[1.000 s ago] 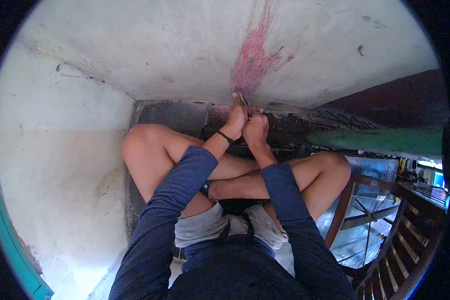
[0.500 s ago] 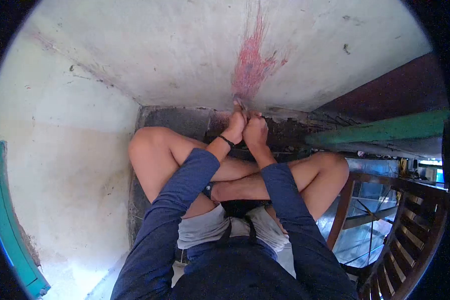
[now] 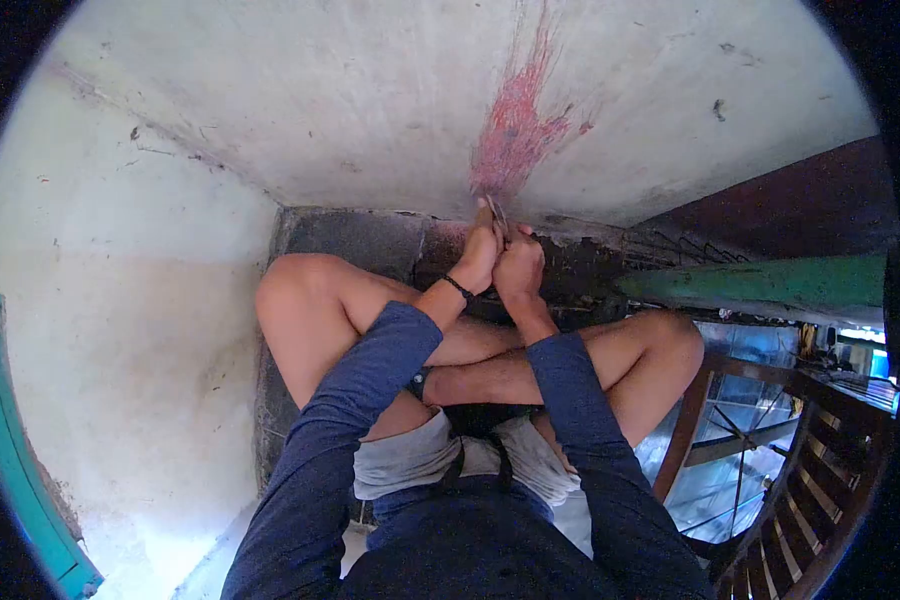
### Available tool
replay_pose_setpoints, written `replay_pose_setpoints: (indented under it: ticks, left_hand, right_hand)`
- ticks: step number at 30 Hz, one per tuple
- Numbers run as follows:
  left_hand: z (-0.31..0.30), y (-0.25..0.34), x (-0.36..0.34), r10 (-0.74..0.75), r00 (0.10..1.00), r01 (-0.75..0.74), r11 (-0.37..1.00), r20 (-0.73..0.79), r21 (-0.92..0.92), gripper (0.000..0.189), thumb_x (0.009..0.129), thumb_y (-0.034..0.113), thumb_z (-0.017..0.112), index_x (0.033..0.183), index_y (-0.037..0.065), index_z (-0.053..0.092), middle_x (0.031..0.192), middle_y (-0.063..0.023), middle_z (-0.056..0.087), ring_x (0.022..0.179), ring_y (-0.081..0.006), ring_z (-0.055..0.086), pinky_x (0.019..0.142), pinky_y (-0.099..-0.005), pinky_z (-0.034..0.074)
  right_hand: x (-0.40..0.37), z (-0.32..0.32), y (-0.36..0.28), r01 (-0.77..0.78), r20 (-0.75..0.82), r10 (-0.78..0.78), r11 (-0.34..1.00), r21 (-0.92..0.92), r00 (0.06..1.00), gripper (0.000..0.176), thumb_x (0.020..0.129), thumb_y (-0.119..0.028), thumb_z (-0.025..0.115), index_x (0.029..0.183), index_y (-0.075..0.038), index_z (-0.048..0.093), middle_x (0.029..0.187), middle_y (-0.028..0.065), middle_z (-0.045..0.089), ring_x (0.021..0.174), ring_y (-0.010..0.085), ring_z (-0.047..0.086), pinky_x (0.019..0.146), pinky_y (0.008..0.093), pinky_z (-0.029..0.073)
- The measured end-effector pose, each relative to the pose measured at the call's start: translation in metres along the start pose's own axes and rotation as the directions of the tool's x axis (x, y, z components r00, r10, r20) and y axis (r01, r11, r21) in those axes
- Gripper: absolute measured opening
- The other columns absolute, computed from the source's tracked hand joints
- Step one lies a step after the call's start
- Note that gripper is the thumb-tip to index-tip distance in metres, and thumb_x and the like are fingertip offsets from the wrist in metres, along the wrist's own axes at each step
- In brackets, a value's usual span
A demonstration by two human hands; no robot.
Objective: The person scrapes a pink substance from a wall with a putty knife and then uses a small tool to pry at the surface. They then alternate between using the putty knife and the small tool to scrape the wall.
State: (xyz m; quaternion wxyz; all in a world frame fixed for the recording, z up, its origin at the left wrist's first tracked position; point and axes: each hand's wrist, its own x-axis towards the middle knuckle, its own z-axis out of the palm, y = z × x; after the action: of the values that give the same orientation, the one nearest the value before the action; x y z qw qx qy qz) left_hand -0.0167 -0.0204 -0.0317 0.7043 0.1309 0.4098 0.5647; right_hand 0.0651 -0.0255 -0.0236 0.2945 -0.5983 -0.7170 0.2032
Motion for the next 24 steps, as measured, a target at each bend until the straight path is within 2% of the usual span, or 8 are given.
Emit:
replay_pose_setpoints:
  ticks: [4,7,10,13,16,19,22,24]
  left_hand:
    - [0.004,-0.005,0.000,-0.001,0.999,-0.002,0.997,-0.043,-0.077,0.064,0.095,0.062,0.028,0.083,0.006,0.056,0.082,-0.0130,0.064,0.071,-0.0194,0.056,0.070,-0.0331,0.047]
    - [0.001,-0.005,0.003,-0.031,0.994,0.026,0.999,-0.102,-0.047,0.065,0.095,0.062,0.027,0.083,0.006,0.057,0.081,-0.0122,0.064,0.069,-0.0196,0.056,0.069,-0.0337,0.047]
    - [-0.014,-0.014,0.017,0.013,0.999,-0.012,1.000,-0.050,0.002,0.067,0.095,0.063,0.025,0.088,0.005,0.059,0.081,-0.0106,0.063,0.072,-0.0204,0.058,0.072,-0.0346,0.048]
    - [-0.006,-0.015,0.004,0.005,1.000,-0.006,1.000,-0.024,-0.021,0.067,0.095,0.063,0.023,0.094,0.005,0.058,0.080,-0.0094,0.063,0.075,-0.0210,0.059,0.074,-0.0349,0.049]
    - [0.000,-0.008,0.003,-0.051,0.996,0.043,0.992,-0.068,-0.121,0.064,0.097,0.060,0.022,0.106,0.006,0.054,0.085,-0.0099,0.063,0.079,-0.0215,0.060,0.078,-0.0359,0.048]
    - [0.001,-0.004,0.005,0.065,0.998,-0.065,0.997,-0.010,0.029,0.064,0.097,0.060,0.021,0.110,0.006,0.054,0.088,-0.0104,0.064,0.081,-0.0221,0.060,0.080,-0.0363,0.048]
    - [-0.002,-0.005,-0.002,0.027,0.998,-0.027,1.000,-0.058,0.005,0.063,0.098,0.058,0.021,0.108,0.006,0.054,0.087,-0.0109,0.065,0.079,-0.0226,0.061,0.078,-0.0361,0.049]
    - [0.001,-0.003,-0.002,0.039,0.996,-0.036,0.998,-0.077,0.044,0.062,0.099,0.056,0.020,0.107,0.006,0.054,0.087,-0.0111,0.065,0.079,-0.0228,0.061,0.077,-0.0363,0.049]
  right_hand:
    - [-0.002,0.005,0.006,0.059,-0.074,-0.058,0.998,0.001,0.996,0.019,0.086,-0.016,0.055,0.094,-0.003,0.065,0.073,0.0248,0.062,0.071,0.0443,0.062,0.061,0.0504,0.049]
    - [-0.002,0.002,0.001,-0.025,0.027,0.027,0.996,-0.085,0.999,0.019,0.084,-0.015,0.056,0.094,-0.002,0.066,0.075,0.0252,0.062,0.072,0.0439,0.062,0.062,0.0499,0.049]
    - [-0.001,-0.007,-0.009,0.028,-0.055,-0.023,0.996,0.090,0.998,0.019,0.084,-0.013,0.054,0.095,-0.002,0.066,0.077,0.0251,0.063,0.074,0.0436,0.062,0.063,0.0497,0.049]
    - [-0.001,0.007,0.008,-0.058,0.158,0.080,0.988,-0.144,0.984,0.020,0.086,-0.014,0.053,0.093,-0.001,0.065,0.080,0.0263,0.063,0.076,0.0428,0.063,0.065,0.0501,0.049]
    - [-0.002,0.006,0.006,-0.108,0.135,0.134,0.977,-0.186,0.982,0.021,0.088,-0.016,0.052,0.090,0.002,0.063,0.081,0.0279,0.062,0.076,0.0433,0.063,0.066,0.0511,0.050]
    - [-0.001,-0.006,-0.002,-0.010,0.035,0.010,1.000,0.009,0.999,0.022,0.089,-0.019,0.049,0.090,0.000,0.061,0.081,0.0252,0.064,0.074,0.0463,0.062,0.067,0.0543,0.050]
    - [-0.003,0.004,0.002,-0.110,0.166,0.128,0.987,-0.115,0.978,0.022,0.089,-0.019,0.049,0.092,-0.001,0.062,0.081,0.0250,0.064,0.074,0.0461,0.062,0.067,0.0545,0.050]
    - [-0.004,0.004,0.003,-0.073,0.118,0.083,0.994,-0.081,0.990,0.022,0.089,-0.019,0.049,0.092,-0.001,0.063,0.080,0.0252,0.064,0.074,0.0462,0.062,0.067,0.0538,0.050]
